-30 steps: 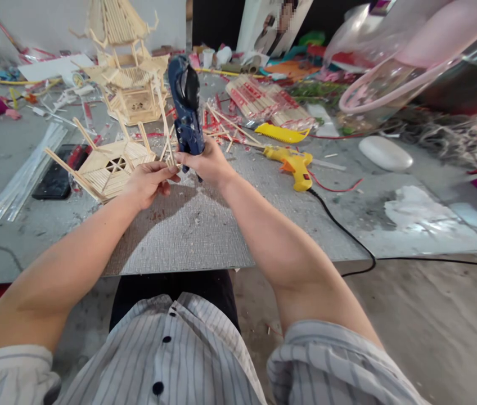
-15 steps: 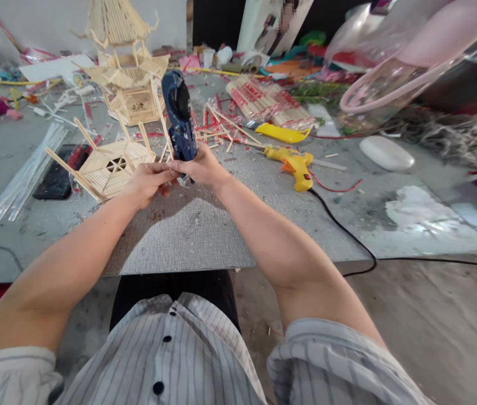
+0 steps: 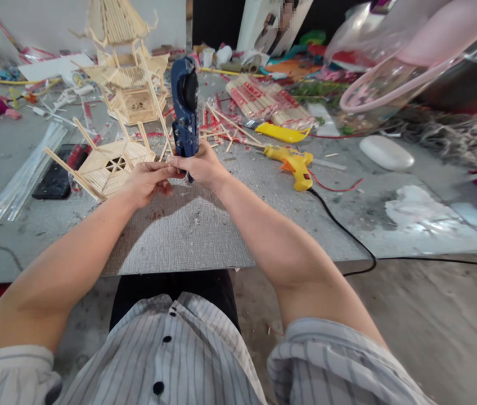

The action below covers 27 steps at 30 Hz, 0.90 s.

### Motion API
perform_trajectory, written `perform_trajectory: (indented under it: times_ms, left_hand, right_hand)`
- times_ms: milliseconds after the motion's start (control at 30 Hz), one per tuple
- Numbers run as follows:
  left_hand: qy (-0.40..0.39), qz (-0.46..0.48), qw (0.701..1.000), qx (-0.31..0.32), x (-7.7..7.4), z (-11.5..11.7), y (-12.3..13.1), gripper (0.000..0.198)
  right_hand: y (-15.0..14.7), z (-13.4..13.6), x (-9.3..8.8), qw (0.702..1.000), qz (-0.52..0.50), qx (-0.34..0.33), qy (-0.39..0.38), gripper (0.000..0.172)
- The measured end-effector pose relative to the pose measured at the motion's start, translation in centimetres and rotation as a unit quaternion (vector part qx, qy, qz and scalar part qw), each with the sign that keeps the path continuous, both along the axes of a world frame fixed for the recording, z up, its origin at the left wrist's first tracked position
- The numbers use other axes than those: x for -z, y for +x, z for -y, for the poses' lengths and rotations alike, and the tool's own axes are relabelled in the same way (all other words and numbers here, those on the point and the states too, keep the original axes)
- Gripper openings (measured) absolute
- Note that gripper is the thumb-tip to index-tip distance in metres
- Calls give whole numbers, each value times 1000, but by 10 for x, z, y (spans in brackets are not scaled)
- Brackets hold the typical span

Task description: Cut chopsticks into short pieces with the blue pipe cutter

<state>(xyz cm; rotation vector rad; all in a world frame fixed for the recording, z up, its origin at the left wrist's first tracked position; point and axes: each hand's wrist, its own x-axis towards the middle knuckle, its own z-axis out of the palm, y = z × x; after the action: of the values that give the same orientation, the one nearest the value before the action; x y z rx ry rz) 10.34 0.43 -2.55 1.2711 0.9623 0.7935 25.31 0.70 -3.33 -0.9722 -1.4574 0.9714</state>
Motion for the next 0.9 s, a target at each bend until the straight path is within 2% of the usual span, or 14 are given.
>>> perform_trajectory:
  times_ms: [300, 567, 767, 900]
  left_hand:
    - [-9, -6, 1000, -12, -2, 0, 1, 15]
    - [3, 11, 999, -31, 1, -1, 4, 12]
    - [-12, 17, 999, -45, -3, 0, 3, 11]
    - [-26, 39, 998, -47, -4, 0, 3, 14]
  right_hand:
    - [-6, 3, -2, 999, -28, 21, -21, 33]
    - [-9, 2, 0, 999, -43, 9, -25, 33]
    - [12, -2, -4, 999, -4, -37, -2, 39]
    - [20, -3, -3, 996, 64, -65, 23, 45]
